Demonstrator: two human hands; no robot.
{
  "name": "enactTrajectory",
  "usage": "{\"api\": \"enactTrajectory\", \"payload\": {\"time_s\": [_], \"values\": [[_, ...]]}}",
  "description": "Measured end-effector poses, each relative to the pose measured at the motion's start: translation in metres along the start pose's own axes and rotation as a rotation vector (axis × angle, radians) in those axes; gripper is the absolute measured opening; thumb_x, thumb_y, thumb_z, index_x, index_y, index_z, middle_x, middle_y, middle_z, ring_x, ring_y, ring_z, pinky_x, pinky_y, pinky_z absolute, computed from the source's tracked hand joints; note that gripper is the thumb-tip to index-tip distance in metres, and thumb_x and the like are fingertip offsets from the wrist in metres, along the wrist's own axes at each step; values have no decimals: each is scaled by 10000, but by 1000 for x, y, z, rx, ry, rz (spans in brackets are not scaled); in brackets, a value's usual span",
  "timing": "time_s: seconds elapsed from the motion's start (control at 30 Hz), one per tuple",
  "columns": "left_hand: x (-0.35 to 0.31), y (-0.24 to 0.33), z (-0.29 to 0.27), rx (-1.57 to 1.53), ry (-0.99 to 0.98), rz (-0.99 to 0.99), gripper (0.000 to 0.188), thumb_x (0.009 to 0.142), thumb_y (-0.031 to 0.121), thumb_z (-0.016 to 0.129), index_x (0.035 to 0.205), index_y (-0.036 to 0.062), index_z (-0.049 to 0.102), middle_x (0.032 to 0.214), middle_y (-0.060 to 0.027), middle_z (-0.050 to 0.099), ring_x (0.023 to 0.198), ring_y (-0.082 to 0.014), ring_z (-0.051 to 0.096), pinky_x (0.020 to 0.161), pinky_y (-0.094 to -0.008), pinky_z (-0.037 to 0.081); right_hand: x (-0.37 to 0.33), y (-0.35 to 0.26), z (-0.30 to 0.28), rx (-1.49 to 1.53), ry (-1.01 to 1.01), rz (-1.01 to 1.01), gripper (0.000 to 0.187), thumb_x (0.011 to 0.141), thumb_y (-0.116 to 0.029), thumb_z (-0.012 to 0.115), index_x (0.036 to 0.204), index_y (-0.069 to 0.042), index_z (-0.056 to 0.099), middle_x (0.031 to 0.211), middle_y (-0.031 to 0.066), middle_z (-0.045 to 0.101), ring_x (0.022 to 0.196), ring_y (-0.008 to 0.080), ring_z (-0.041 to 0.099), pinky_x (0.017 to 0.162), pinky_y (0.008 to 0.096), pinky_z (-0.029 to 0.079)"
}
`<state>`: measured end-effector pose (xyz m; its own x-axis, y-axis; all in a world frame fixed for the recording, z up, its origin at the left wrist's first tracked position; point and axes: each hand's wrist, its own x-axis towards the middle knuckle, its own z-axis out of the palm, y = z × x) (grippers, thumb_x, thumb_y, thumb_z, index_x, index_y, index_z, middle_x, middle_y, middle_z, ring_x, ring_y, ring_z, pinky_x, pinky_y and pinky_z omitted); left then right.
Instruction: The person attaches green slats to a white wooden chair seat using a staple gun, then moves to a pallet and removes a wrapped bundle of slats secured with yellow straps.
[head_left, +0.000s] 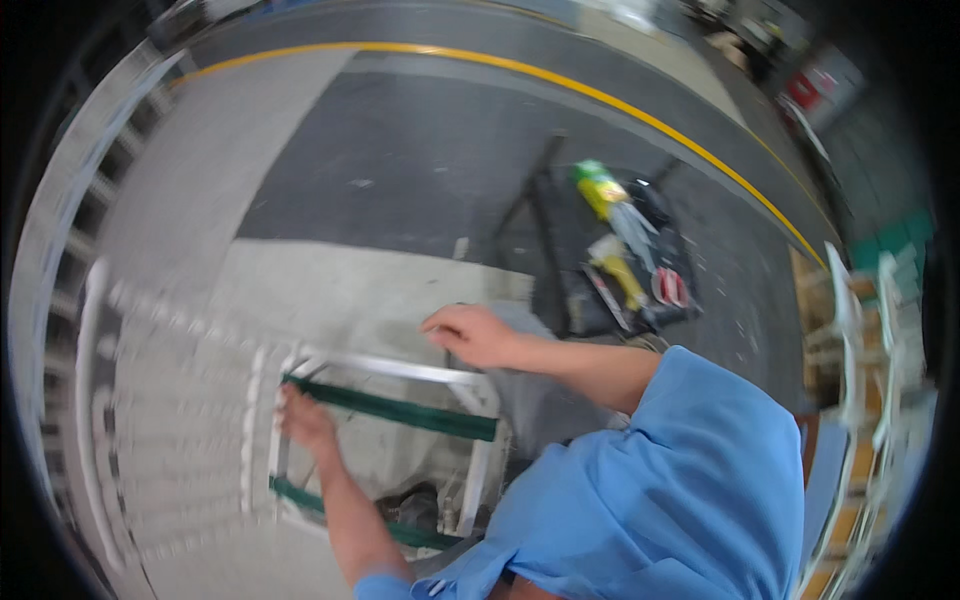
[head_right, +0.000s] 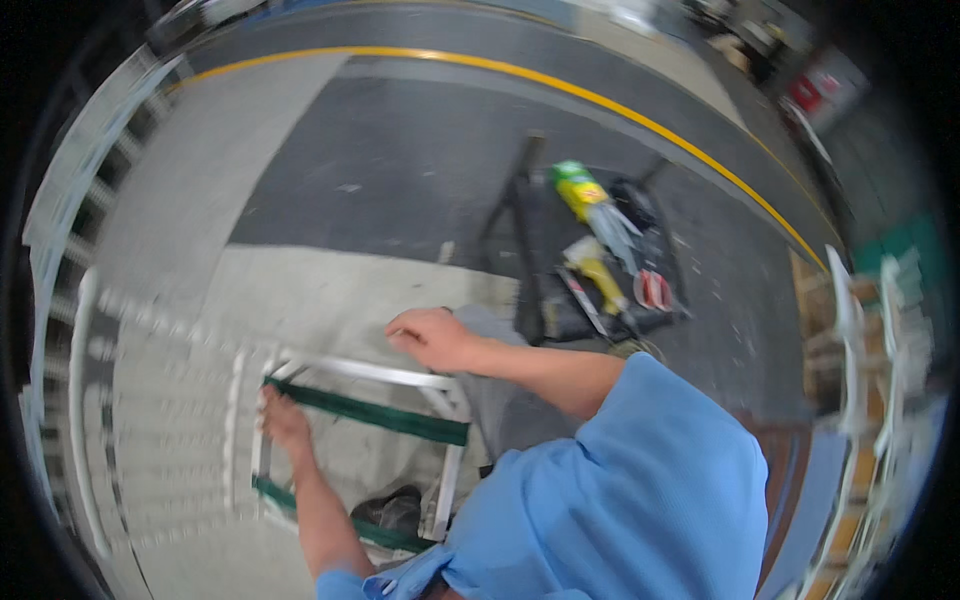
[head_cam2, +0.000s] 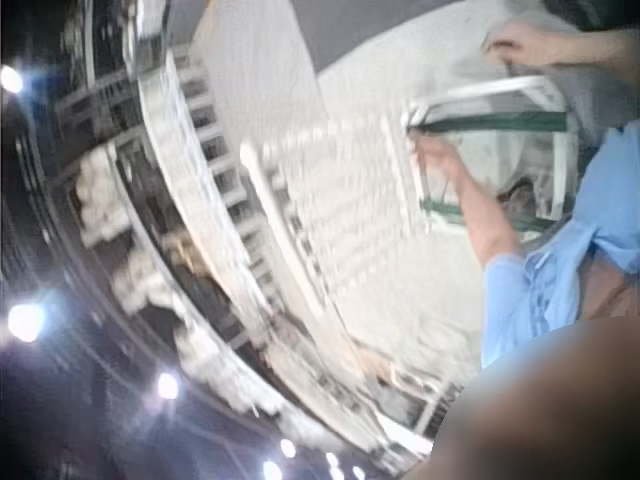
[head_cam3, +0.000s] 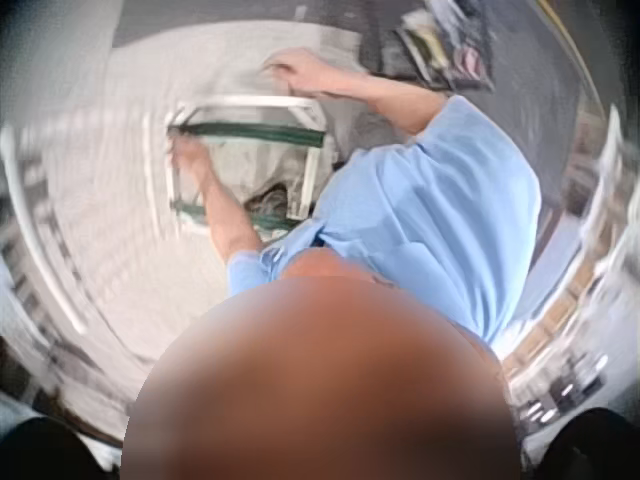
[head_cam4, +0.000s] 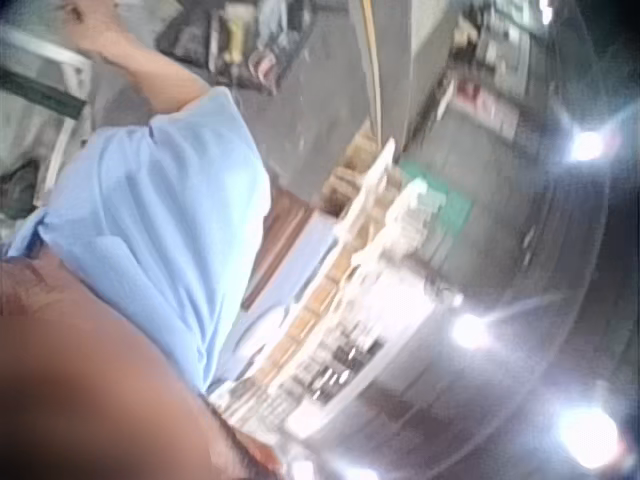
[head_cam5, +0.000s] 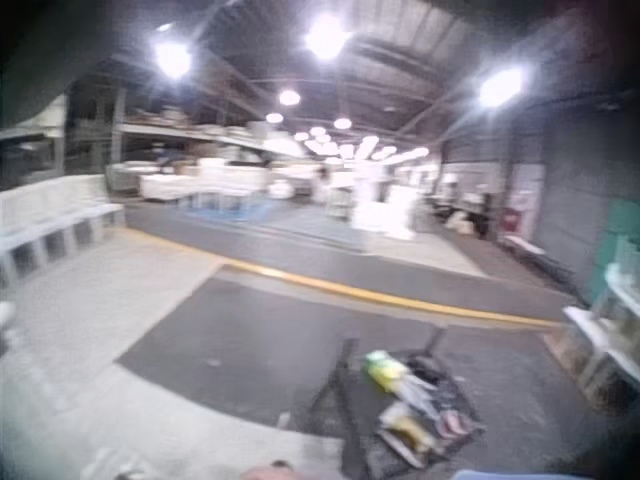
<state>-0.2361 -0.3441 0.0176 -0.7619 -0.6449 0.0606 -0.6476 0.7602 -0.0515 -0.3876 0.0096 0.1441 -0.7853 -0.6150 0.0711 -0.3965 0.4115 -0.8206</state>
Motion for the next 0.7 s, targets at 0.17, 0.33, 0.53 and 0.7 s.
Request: {"api": "enactTrajectory", "payload": {"time_s": [0.17, 0.33, 0.53, 0.7], "values": [[9, 47, -36, -26, -221, 12, 545, 1081, 284, 410, 1611, 168, 357, 1685, -1, 339, 1477, -431, 386, 1194, -656, 250, -137, 71, -171, -439, 509, 586, 272, 907, -226, 712, 1113, -48, 715, 1047, 196, 726, 1017, 374, 698, 883, 462, 548], [24, 21, -31, -362, 16, 146, 558, 1016, 279, 558, 1548, 134, 475, 1600, -102, 475, 1469, -349, 440, 1190, -629, 264, -169, 135, -235, -593, 233, 870, 557, 787, -448, 801, 1138, -22, 726, 1082, 205, 751, 1058, 350, 711, 913, 445, 539], [8, 27, -45, -367, -262, -82, 646, 1039, 312, 526, 1631, 164, 312, 1714, 5, 258, 1566, -372, 225, 1196, -760, 110, -159, 149, -230, -260, 247, 921, 505, 690, -102, 797, 1168, 15, 680, 1060, 140, 739, 960, 284, 710, 867, 393, 545], [-2, 24, -39, -383, -140, -93, 641, 1038, 320, 536, 1623, 168, 324, 1705, 19, 273, 1566, -343, 239, 1208, -742, 121, -119, 90, -217, -9, 228, 587, 547, 729, -34, 765, 1253, -3, 610, 1109, 90, 710, 986, 246, 683, 805, 374, 555]]}}
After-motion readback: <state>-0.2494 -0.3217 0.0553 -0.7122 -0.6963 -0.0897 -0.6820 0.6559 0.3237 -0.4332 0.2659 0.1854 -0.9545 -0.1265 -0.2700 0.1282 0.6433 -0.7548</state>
